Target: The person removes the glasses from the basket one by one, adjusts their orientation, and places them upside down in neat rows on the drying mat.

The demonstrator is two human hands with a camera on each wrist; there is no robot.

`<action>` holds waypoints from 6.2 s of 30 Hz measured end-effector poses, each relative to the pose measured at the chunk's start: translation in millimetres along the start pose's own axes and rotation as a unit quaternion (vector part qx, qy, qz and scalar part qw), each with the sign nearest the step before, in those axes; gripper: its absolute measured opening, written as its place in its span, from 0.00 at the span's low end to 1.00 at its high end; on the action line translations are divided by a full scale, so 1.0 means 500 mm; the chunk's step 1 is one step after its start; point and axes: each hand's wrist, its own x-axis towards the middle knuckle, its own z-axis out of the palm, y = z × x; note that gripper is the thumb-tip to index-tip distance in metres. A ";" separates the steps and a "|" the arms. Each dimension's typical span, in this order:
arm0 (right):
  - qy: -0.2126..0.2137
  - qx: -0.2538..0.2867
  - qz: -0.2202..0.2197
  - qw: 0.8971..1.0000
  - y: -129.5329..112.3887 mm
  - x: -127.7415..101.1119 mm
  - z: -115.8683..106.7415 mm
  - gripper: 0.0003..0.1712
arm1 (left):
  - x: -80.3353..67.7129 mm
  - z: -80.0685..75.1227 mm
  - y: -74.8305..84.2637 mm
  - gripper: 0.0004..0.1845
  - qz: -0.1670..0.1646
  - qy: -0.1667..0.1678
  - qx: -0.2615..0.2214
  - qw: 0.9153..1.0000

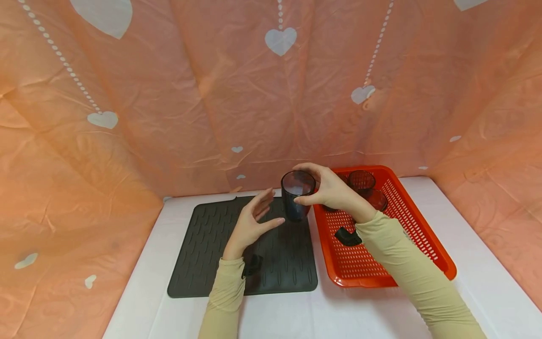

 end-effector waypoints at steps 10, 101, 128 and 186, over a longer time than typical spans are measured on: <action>0.002 0.007 0.009 1.000 0.000 0.002 0.015 0.40 | 0.007 0.017 -0.008 0.41 -0.003 -0.003 -0.002 1.000; -0.054 0.090 0.065 0.992 0.033 -0.002 0.001 0.37 | -0.002 -0.013 -0.056 0.34 -0.010 0.118 -0.242 0.963; 0.018 0.152 0.044 0.987 0.046 -0.091 -0.107 0.29 | -0.070 -0.119 -0.084 0.35 -0.061 0.231 -0.229 0.944; 0.064 0.199 0.008 0.978 0.097 -0.231 -0.233 0.23 | -0.210 -0.261 -0.078 0.33 -0.144 0.385 -0.171 0.896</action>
